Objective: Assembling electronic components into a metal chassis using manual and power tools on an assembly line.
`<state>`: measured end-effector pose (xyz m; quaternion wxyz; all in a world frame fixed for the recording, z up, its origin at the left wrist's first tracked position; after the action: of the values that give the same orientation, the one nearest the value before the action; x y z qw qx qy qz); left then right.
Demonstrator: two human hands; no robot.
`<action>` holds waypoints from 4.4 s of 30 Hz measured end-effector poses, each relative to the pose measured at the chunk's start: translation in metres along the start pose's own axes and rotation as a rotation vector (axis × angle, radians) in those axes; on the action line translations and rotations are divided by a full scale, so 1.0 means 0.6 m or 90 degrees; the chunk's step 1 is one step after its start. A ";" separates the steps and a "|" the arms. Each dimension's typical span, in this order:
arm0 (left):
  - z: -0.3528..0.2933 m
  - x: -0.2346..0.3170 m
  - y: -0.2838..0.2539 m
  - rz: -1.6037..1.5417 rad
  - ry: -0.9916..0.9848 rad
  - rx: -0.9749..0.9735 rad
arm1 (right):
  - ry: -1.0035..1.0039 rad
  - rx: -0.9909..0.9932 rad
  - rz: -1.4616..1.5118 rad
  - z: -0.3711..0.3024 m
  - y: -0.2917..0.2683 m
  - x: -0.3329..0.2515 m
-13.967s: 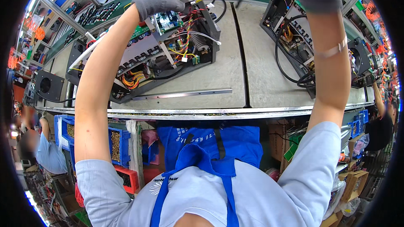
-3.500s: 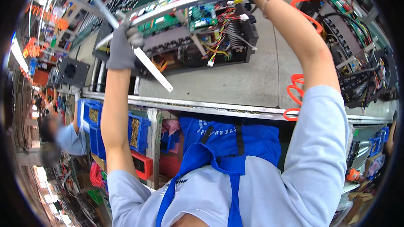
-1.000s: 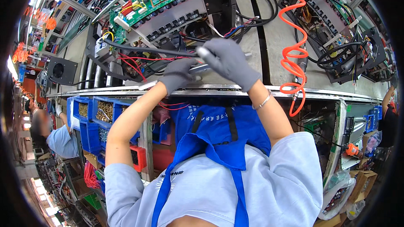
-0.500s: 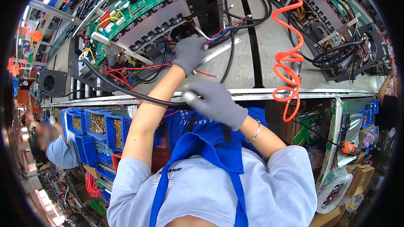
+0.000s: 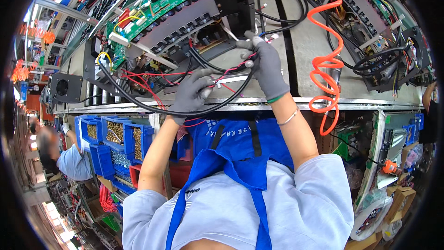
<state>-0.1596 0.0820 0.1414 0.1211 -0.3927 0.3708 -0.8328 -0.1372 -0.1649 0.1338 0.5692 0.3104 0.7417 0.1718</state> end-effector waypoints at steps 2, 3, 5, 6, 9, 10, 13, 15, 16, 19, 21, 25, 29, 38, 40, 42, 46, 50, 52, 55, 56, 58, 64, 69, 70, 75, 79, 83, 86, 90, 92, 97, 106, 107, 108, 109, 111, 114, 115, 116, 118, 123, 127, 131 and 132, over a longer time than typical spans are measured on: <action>-0.021 0.012 -0.017 -0.029 -0.020 0.085 | -0.137 -0.056 -0.007 -0.049 0.058 -0.024; -0.028 0.016 -0.027 -0.024 -0.028 0.092 | -0.223 -0.088 -0.029 -0.083 0.091 -0.043; -0.028 0.031 -0.038 -0.143 -0.026 0.116 | -0.341 -0.079 -0.118 -0.148 0.141 -0.083; -0.029 0.039 -0.044 -0.142 -0.046 0.090 | -0.374 -0.107 -0.148 -0.168 0.149 -0.093; -0.021 0.071 -0.062 -0.158 -0.066 0.069 | -0.471 -0.172 -0.188 -0.225 0.169 -0.115; -0.012 0.080 -0.067 -0.164 -0.045 0.071 | -0.586 -0.105 -0.320 -0.237 0.148 -0.121; -0.007 0.074 -0.068 -0.084 -0.043 0.151 | -0.690 -0.147 -0.193 -0.278 0.151 -0.126; -0.024 0.055 -0.072 -0.106 -0.068 0.188 | -0.731 -0.150 -0.237 -0.285 0.142 -0.124; -0.026 0.056 -0.076 -0.091 -0.054 0.190 | -0.732 -0.200 -0.244 -0.282 0.148 -0.128; -0.021 0.056 -0.088 0.023 0.012 0.160 | -0.417 -0.145 -0.264 -0.261 0.187 -0.125; 0.015 0.108 -0.111 0.099 0.095 0.141 | -0.341 -0.175 -0.339 -0.212 0.211 -0.109; 0.005 0.101 -0.095 -0.403 -0.184 0.153 | -0.279 -0.249 -0.333 -0.118 0.243 -0.009; -0.061 0.061 -0.080 -0.321 -0.407 0.351 | -0.301 -0.407 -0.450 -0.086 0.255 0.036; -0.202 0.002 -0.047 -0.566 -0.594 0.643 | -0.460 -0.380 -1.009 0.031 0.254 0.234; -0.183 -0.012 -0.046 -0.611 -0.623 0.640 | -0.493 -0.322 -1.082 0.044 0.247 0.236; -0.213 -0.069 -0.038 -0.646 -0.536 0.640 | -0.505 -0.373 -0.974 -0.001 0.270 0.214; -0.179 -0.134 -0.057 -0.691 -0.445 0.565 | -0.423 -0.568 -0.770 -0.092 0.277 0.155; -0.098 -0.150 -0.079 -0.579 -0.473 0.498 | -0.303 -0.544 -0.697 -0.050 0.254 0.161; -0.091 -0.154 -0.089 -0.547 -0.500 0.494 | -0.031 -0.346 -0.566 -0.011 0.249 0.166; -0.090 -0.146 -0.098 -0.416 -0.549 0.448 | 0.000 -0.263 -0.350 0.052 0.259 0.180; -0.091 -0.144 -0.099 -0.392 -0.536 0.432 | 0.002 -0.262 -0.347 0.065 0.265 0.183; -0.085 -0.140 -0.102 -0.366 -0.526 0.415 | 0.057 -0.237 -0.319 0.085 0.276 0.194; -0.036 -0.161 -0.120 -0.171 -0.549 0.314 | 0.101 -0.254 -0.314 0.110 0.295 0.213; -0.073 -0.167 -0.123 -0.160 -0.523 0.320 | 0.015 -0.115 -0.267 0.077 0.252 0.166; -0.077 -0.156 -0.121 -0.196 -0.504 0.323 | -0.017 -0.071 -0.268 0.068 0.226 0.142; -0.117 -0.105 -0.123 -0.576 -0.333 0.522 | -0.302 0.150 -0.281 0.009 0.059 -0.014; -0.146 -0.077 -0.119 -0.715 -0.267 0.569 | -0.491 0.277 -0.221 -0.049 -0.020 -0.113; -0.192 -0.079 -0.115 -0.925 -0.305 0.624 | -0.714 0.258 -0.074 -0.080 -0.041 -0.192; -0.213 -0.050 -0.116 -0.533 -0.459 0.723 | -0.756 0.181 -0.002 -0.125 0.037 -0.219; -0.126 0.101 -0.161 -0.062 -0.327 0.819 | -0.518 -0.046 -0.310 -0.157 0.160 -0.208; -0.087 0.159 -0.187 -0.053 -0.249 0.702 | -0.431 -0.314 -0.441 -0.160 0.238 -0.158; 0.026 0.165 -0.212 -0.322 -0.276 0.423 | -0.742 -0.492 -0.830 -0.152 0.332 -0.098; 0.084 0.068 -0.212 0.205 -0.062 0.600 | -0.591 -0.377 -1.186 0.020 0.419 -0.221; 0.099 0.059 -0.235 0.200 -0.063 0.600 | -0.816 -0.670 -0.888 0.035 0.403 -0.253; 0.125 0.072 -0.263 0.376 0.036 0.674 | -0.702 -0.687 -0.954 0.039 0.417 -0.293; 0.136 0.064 -0.275 0.559 0.127 0.737 | -0.699 -0.682 -0.958 0.052 0.434 -0.294; 0.137 0.013 -0.288 0.569 0.035 0.619 | -0.419 -0.319 -1.435 0.092 0.465 -0.275; 0.133 -0.020 -0.283 0.556 -0.083 0.482 | -0.386 -0.352 -1.479 0.157 0.466 -0.249; 0.128 -0.024 -0.281 0.531 -0.110 0.461 | -0.383 -0.358 -1.478 0.157 0.470 -0.244; 0.124 -0.025 -0.283 0.524 -0.073 0.488 | -0.381 -0.350 -1.502 0.157 0.476 -0.240; 0.131 -0.023 -0.280 0.522 -0.073 0.488 | -0.382 -0.342 -1.554 0.166 0.474 -0.243; 0.131 -0.016 -0.281 0.538 -0.064 0.501 | -0.462 -0.580 -1.452 0.205 0.460 -0.254; 0.129 -0.016 -0.283 0.535 -0.092 0.486 | -0.280 -0.405 -1.530 0.182 0.475 -0.245; 0.135 -0.009 -0.279 0.523 -0.110 0.473 | -0.232 -0.356 -1.507 0.166 0.470 -0.252; 0.137 -0.007 -0.278 0.526 -0.130 0.457 | -0.275 -0.346 -1.543 0.167 0.469 -0.253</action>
<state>-0.0808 0.1573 0.2919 0.5990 -0.2278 0.1734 -0.7478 0.0568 -0.0635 0.3877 0.5160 -0.6730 0.3824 -0.3668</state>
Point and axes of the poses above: each hand's wrist, its own z-axis towards the middle knuckle, its own y-axis out of the palm, x = y × z, the point moved 2 cm from there along z, towards the middle knuckle, and after that the axes turned 5 degrees about x, right-handed, at the moved point
